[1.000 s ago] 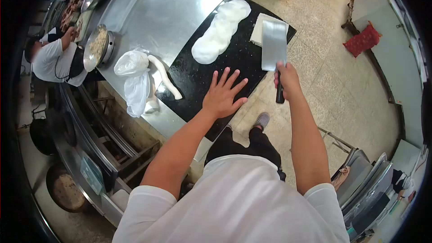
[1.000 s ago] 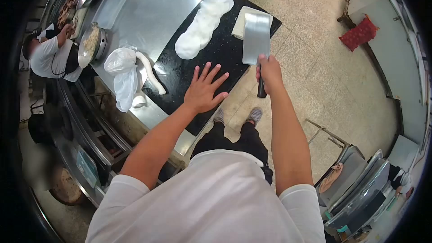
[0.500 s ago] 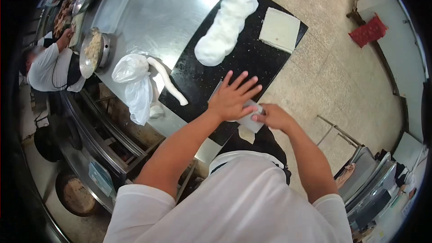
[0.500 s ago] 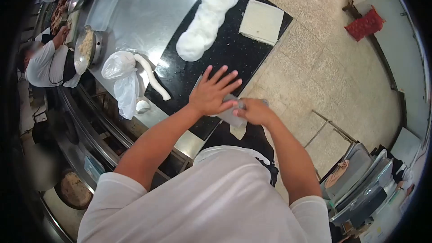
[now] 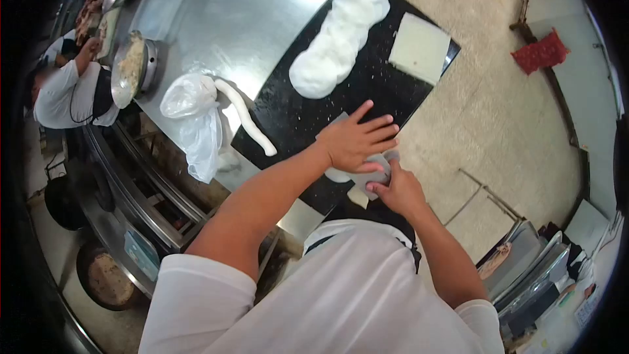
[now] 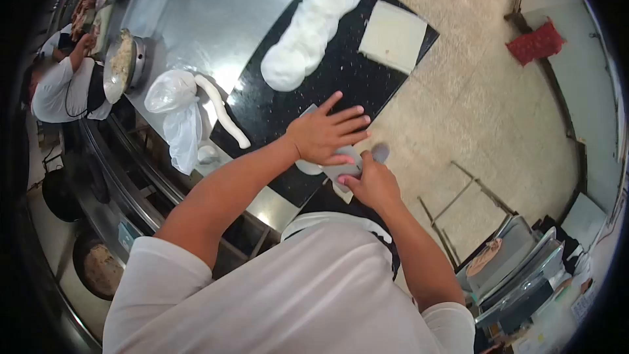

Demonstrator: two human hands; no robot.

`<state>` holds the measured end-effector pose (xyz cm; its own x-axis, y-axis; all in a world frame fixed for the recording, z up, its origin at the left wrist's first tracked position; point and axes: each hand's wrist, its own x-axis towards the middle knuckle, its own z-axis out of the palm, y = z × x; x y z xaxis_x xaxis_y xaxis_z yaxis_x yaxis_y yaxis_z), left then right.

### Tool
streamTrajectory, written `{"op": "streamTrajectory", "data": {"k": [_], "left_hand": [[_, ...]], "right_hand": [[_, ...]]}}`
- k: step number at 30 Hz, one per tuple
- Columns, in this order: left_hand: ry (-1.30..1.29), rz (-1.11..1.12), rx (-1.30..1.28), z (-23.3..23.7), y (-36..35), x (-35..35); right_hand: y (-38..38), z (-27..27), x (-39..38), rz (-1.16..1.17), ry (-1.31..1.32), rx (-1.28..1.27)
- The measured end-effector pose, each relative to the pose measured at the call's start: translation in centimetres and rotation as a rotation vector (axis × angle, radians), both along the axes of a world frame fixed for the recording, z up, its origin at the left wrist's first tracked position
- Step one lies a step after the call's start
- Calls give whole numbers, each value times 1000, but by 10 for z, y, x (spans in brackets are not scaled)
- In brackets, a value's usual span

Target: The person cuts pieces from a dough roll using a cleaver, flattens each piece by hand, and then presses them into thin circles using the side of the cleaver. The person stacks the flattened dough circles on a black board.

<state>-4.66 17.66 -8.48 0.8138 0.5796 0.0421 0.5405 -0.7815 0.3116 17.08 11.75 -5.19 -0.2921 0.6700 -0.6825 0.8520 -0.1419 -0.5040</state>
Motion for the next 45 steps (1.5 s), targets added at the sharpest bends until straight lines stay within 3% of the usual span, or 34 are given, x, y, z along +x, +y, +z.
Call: {"op": "streamTrajectory", "data": {"k": [4,10,12,14,20,23,24,25,27,31,33,36,39,41,45], "left_hand": [[-35,50,102,-2,43,-17],[-69,-2,-84,-6,-59,13],[-95,-76,-111,-17,-47,23],[-96,-11,-15,-14,-18,26],[-106,99,122,-7,49,-3],[-150,76,92,-24,11,1],[-22,53,-14,-10,-17,6],[-45,38,-128,3,-40,11],[-106,-96,-71,-13,-54,35],[-122,-39,32,-11,-7,41],[-42,95,94,1,21,28],[-83,145,107,1,48,15],[-149,159,61,-13,24,13],[-65,135,-4,-8,-31,17],[-106,18,-26,-16,-35,51]], "right_hand": [[40,2,-19,14,-30,73],[-72,-19,24,-42,166,-93],[-57,-19,25,-58,84,-56],[-38,2,17,-71,-43,18],[40,10,-10,-25,-7,73],[-3,11,0,-44,105,9],[-37,-20,20,7,158,77],[-54,-12,25,-66,207,-62],[-72,-7,30,-111,71,-95],[-23,4,30,-113,-42,-11],[19,6,23,6,-42,49],[50,6,11,9,38,25],[13,-11,18,-11,199,106],[-30,-23,37,45,280,-27],[-48,-20,51,-88,179,-51]]}}
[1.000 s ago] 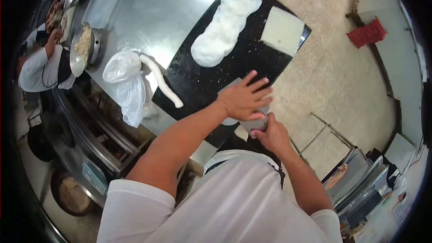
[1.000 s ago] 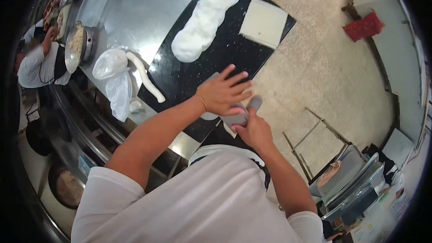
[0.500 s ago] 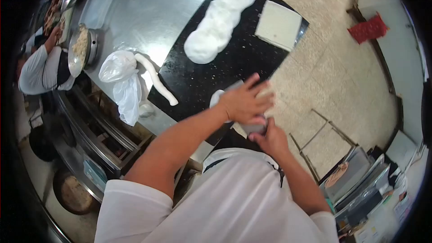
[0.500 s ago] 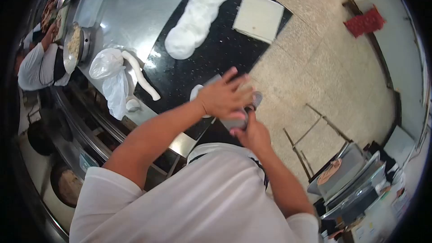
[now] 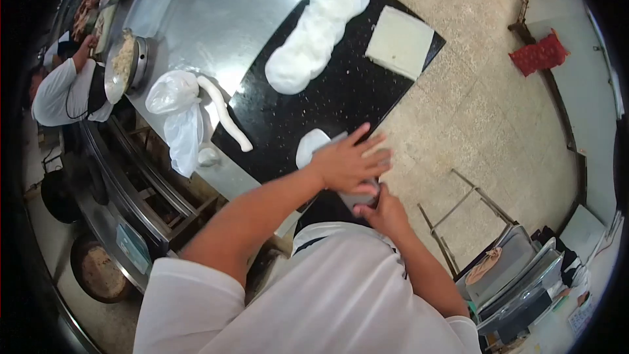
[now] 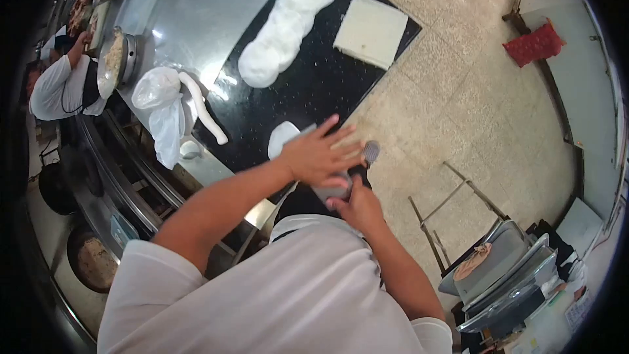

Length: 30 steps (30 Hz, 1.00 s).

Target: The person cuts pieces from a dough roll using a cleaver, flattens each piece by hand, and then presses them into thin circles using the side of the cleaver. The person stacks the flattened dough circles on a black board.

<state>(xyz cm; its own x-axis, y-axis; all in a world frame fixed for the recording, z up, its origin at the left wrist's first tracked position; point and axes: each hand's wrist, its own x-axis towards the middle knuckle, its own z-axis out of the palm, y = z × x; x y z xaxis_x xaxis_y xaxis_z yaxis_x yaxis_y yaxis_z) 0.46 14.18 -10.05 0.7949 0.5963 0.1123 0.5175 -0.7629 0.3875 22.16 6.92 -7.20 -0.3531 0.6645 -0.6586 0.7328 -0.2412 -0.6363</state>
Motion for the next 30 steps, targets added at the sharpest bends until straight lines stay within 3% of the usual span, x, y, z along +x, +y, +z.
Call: {"op": "streamTrajectory", "data": {"k": [1,7,10,12,14,18,21,24,27,30], "left_hand": [[14,-11,69,0,7,4],[118,156,140,19,75,-7],[17,192,131,30,79,-16],[4,218,96,31,44,-29],[129,48,-4,21,2,-42],[38,24,-71,7,6,-27],[12,4,199,7,55,-17],[-35,97,262,14,77,-19],[-205,394,416,19,83,-27],[-173,729,-170,52,62,-45]], "right_hand": [[2,3,1,-3,-98,52],[96,22,-6,119,-118,135],[77,25,-22,-45,-20,149],[42,26,-29,-33,21,85],[0,-10,-25,-18,122,12],[12,-6,-24,-45,-46,68],[41,10,-20,-44,-177,153],[73,24,-28,-38,-205,293],[50,21,-39,-126,-210,392],[-16,16,-38,-199,-217,390]]}}
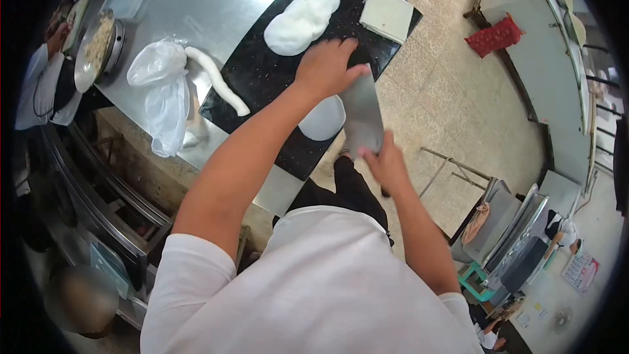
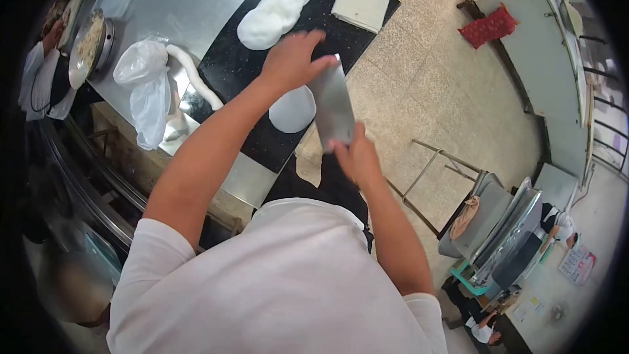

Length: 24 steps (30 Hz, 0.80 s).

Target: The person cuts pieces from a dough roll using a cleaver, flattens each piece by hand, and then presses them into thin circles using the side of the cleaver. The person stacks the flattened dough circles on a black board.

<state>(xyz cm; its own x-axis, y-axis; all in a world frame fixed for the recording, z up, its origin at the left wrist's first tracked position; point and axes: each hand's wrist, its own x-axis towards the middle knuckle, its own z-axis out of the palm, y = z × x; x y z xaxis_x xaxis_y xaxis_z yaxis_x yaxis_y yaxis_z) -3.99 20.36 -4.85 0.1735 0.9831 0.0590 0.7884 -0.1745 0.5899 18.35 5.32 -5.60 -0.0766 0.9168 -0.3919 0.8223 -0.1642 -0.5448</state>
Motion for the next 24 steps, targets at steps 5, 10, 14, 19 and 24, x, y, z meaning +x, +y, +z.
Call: {"op": "streamTrajectory", "data": {"k": [5,10,14,19,24], "left_hand": [[-2,-297,-485,-2,-63,-23],[-355,206,-78,-25,-102,-25],[-425,310,-36,-26,-114,-18],[-376,325,118,-6,-131,-8],[-670,582,-36,3,-131,-13]], "right_hand": [[-98,29,26,84,-26,-171],[-53,43,40,51,-15,-125],[56,26,12,166,11,30],[79,-7,-32,501,148,-97],[71,-4,10,781,259,-349]]}}
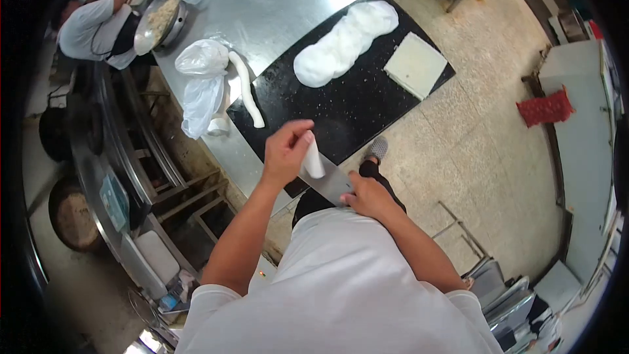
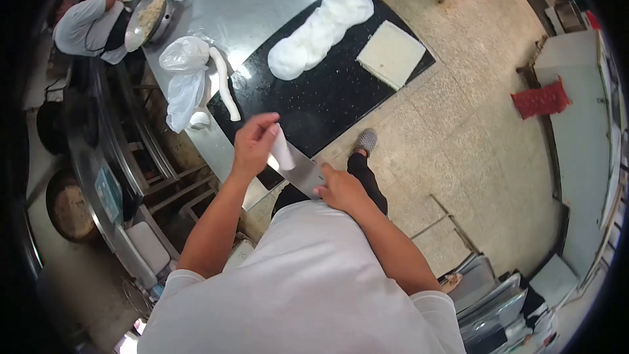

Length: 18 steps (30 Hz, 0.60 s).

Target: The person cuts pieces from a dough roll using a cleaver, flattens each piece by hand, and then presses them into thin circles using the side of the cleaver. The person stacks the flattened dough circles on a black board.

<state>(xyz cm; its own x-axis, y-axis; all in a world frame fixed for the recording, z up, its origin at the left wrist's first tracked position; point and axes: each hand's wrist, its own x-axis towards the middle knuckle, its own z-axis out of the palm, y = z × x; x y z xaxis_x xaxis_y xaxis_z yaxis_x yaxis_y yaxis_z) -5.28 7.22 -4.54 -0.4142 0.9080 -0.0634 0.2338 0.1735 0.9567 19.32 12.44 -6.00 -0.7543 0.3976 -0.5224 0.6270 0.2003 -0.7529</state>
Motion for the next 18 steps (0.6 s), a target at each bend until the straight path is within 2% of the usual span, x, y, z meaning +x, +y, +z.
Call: {"op": "streamTrajectory", "data": {"k": [4,6,8,10,11,12,14,15,16,17,18], "left_hand": [[-180,332,-31,17,63,-31],[-289,382,-93,18,90,-46],[-265,436,-87,6,93,-55],[234,395,-115,-6,83,-67],[517,323,-29,-17,68,-80],[524,325,-30,-14,55,-78],[785,415,-86,-10,21,-68],[789,418,-87,-12,8,-65],[757,496,-201,-17,-4,-62],[721,572,-314,-23,-13,-62],[718,573,-311,-26,-19,-63]], "right_hand": [[33,-4,53,-6,-5,-17],[50,4,74,-169,-35,11],[69,21,86,-209,44,50],[90,41,89,-256,130,85],[99,51,89,-354,231,92],[107,54,87,-453,330,97],[122,39,77,-677,537,-14],[127,32,60,-807,662,-58],[135,18,47,-803,664,-59],[144,-1,38,-959,607,-205],[147,-7,29,-1112,542,-350]]}}
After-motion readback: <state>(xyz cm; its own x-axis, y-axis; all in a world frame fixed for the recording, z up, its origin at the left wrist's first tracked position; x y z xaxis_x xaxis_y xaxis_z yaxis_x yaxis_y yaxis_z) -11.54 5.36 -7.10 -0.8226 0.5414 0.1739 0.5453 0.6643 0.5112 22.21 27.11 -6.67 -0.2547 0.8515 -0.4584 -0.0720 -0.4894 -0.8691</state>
